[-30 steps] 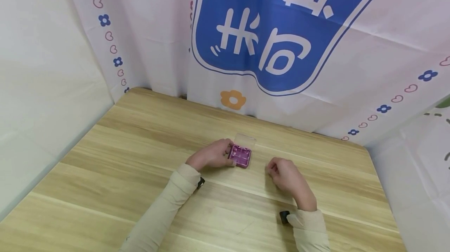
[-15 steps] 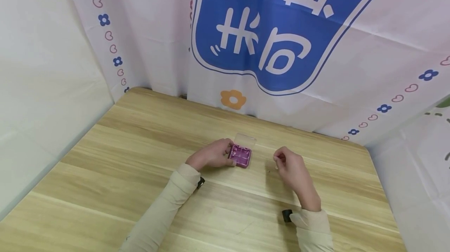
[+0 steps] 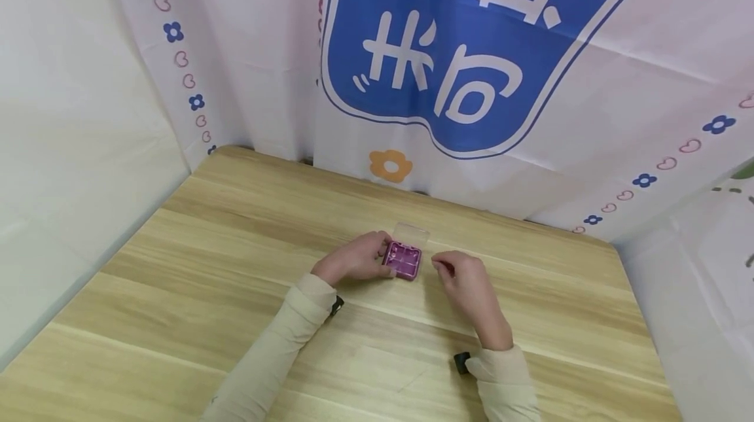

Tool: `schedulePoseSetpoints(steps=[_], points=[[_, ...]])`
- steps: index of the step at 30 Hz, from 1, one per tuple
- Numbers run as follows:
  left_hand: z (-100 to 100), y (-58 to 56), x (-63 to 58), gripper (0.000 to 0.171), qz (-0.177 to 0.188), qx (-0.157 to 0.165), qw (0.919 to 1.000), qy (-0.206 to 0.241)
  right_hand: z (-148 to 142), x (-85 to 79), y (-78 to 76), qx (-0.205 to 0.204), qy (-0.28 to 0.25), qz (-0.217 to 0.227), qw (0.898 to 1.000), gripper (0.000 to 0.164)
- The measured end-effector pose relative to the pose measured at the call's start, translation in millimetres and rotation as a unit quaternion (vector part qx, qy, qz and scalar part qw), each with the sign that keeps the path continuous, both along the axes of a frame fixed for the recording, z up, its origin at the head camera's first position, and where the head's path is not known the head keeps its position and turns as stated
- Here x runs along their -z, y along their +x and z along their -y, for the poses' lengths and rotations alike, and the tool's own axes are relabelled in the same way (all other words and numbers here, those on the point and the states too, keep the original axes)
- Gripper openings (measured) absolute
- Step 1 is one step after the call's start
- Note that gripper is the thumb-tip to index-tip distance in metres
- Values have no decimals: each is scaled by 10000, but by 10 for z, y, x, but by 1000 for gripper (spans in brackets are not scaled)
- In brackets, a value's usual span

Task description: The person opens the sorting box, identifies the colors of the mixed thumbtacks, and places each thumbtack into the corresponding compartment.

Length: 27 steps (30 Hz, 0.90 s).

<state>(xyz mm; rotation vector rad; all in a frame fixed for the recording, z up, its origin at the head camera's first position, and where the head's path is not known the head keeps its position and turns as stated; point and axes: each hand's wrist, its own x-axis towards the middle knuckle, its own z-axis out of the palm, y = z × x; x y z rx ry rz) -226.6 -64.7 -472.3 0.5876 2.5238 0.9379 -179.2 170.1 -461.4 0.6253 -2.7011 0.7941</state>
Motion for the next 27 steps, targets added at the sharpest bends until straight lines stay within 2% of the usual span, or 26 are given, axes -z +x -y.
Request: schedulePoseSetpoints(steps=[8, 16, 27], points=[[-8, -11, 6, 68, -163, 134, 9997, -85, 302, 15, -57, -141, 4, 429, 9990, 12], [5, -4, 8, 55, -146, 154, 9998, 47, 554, -1, -101, -539, -271, 482, 9970, 9], [1, -19, 8, 53, -210, 181, 9996, -19, 599, 63, -102, -402, -63, 630, 9972, 15]])
